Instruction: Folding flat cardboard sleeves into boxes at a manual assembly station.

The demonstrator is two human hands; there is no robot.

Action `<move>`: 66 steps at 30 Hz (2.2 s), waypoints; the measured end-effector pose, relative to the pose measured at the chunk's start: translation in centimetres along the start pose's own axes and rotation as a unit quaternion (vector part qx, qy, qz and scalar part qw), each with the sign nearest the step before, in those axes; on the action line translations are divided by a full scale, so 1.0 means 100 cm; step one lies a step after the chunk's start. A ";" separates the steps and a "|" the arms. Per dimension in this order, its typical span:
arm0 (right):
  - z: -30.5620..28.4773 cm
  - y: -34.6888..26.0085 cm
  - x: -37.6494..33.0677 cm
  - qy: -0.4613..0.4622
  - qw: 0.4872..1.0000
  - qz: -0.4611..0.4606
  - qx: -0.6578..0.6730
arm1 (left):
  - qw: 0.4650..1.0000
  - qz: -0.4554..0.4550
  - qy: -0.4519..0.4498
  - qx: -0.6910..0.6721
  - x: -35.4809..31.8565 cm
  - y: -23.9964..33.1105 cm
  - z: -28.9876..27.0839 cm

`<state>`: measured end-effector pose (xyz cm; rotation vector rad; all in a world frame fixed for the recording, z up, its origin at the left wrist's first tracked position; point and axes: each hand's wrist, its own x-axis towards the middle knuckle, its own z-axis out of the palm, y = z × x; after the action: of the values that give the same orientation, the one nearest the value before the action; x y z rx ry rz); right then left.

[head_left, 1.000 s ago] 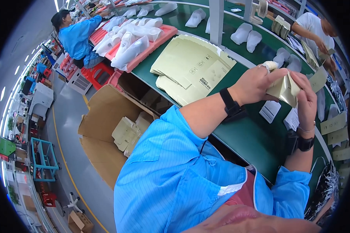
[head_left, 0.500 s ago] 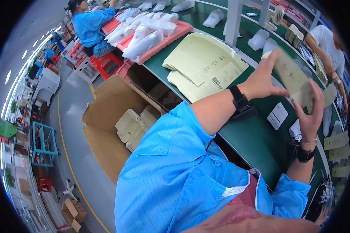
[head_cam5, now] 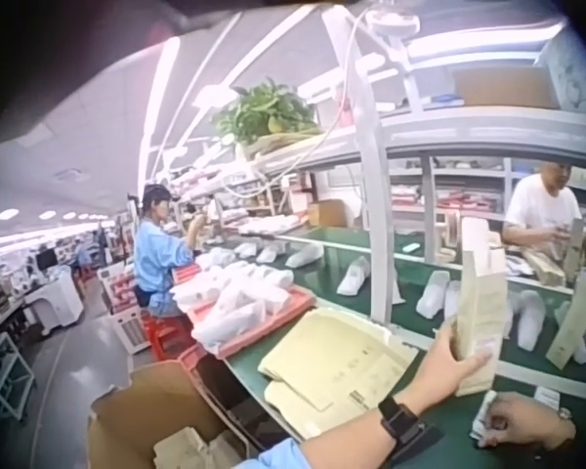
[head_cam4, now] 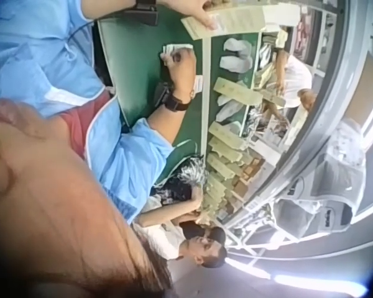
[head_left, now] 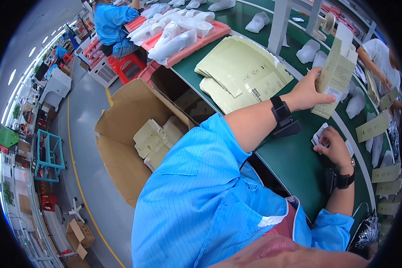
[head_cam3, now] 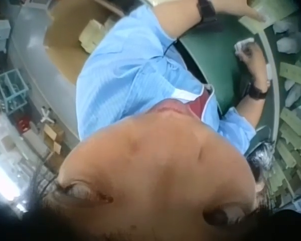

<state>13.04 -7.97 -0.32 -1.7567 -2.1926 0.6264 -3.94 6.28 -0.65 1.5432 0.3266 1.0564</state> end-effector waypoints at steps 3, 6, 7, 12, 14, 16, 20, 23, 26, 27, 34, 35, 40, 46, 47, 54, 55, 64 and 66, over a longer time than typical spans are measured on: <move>0.005 0.022 0.000 -0.001 0.999 -0.019 0.035 | 1.000 -0.012 -0.017 -0.001 -0.001 -0.001 0.001; -0.008 0.036 -0.002 0.117 0.992 0.000 0.045 | 0.999 -0.002 -0.007 -0.034 0.000 0.000 -0.001; -0.017 0.038 -0.005 0.231 0.972 0.031 0.035 | 0.999 -0.004 -0.010 -0.036 0.000 0.001 0.000; -0.048 -0.012 -0.013 0.504 0.839 -0.179 -0.100 | 0.983 0.044 -0.081 0.156 -0.007 0.007 0.002; -0.050 -0.016 -0.018 0.477 0.841 -0.206 -0.150 | 0.953 0.066 -0.174 0.240 -0.011 0.013 0.004; -0.047 0.003 -0.027 0.407 0.904 -0.118 -0.050 | 0.944 0.092 -0.167 0.269 -0.012 0.017 0.006; -0.034 -0.001 -0.019 0.452 0.881 -0.108 0.089 | 0.918 0.154 -0.122 0.344 -0.014 0.011 0.012; -0.029 -0.016 -0.014 0.430 0.895 -0.103 -0.053 | 0.909 0.165 -0.112 0.365 -0.015 0.005 0.019; -0.031 -0.017 -0.012 0.451 0.878 -0.085 -0.132 | 0.901 0.152 -0.097 0.395 -0.015 0.004 0.020; -0.036 -0.012 -0.008 0.469 0.870 -0.082 -0.126 | 0.900 0.171 -0.075 0.394 -0.015 0.005 0.016; -0.082 0.086 -0.005 0.540 0.801 0.030 -0.257 | 0.747 -0.033 0.077 0.659 0.008 -0.038 -0.037; -0.080 0.108 -0.004 0.527 0.794 0.066 -0.297 | 0.697 -0.121 0.064 0.704 0.008 -0.043 -0.043; -0.072 0.154 0.007 0.527 0.799 0.050 -0.285 | 0.745 -0.134 0.025 0.653 0.015 -0.056 -0.052; -0.071 0.073 0.009 0.580 0.757 0.035 -0.298 | 0.761 0.139 0.038 0.633 0.010 -0.031 -0.030; -0.059 0.055 0.014 0.507 0.847 0.017 -0.161 | 0.777 0.212 0.032 0.592 0.008 -0.025 -0.023; -0.020 0.018 0.027 0.179 0.904 0.086 0.378 | 0.803 0.366 -0.006 0.470 -0.013 0.015 0.009; -0.025 0.019 0.023 0.177 0.905 0.085 0.377 | 0.797 0.350 0.011 0.492 -0.016 0.019 0.007; -0.025 -0.025 0.015 0.334 0.809 -0.120 0.469 | 0.827 0.354 0.104 0.423 -0.014 0.028 0.004; -0.017 -0.043 0.017 0.313 0.665 -0.223 0.640 | 0.828 0.412 0.077 0.374 -0.014 0.027 0.010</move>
<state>9.80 -6.82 3.16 -0.4730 -0.9975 0.8884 -4.88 3.82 1.27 2.4157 0.1763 1.8799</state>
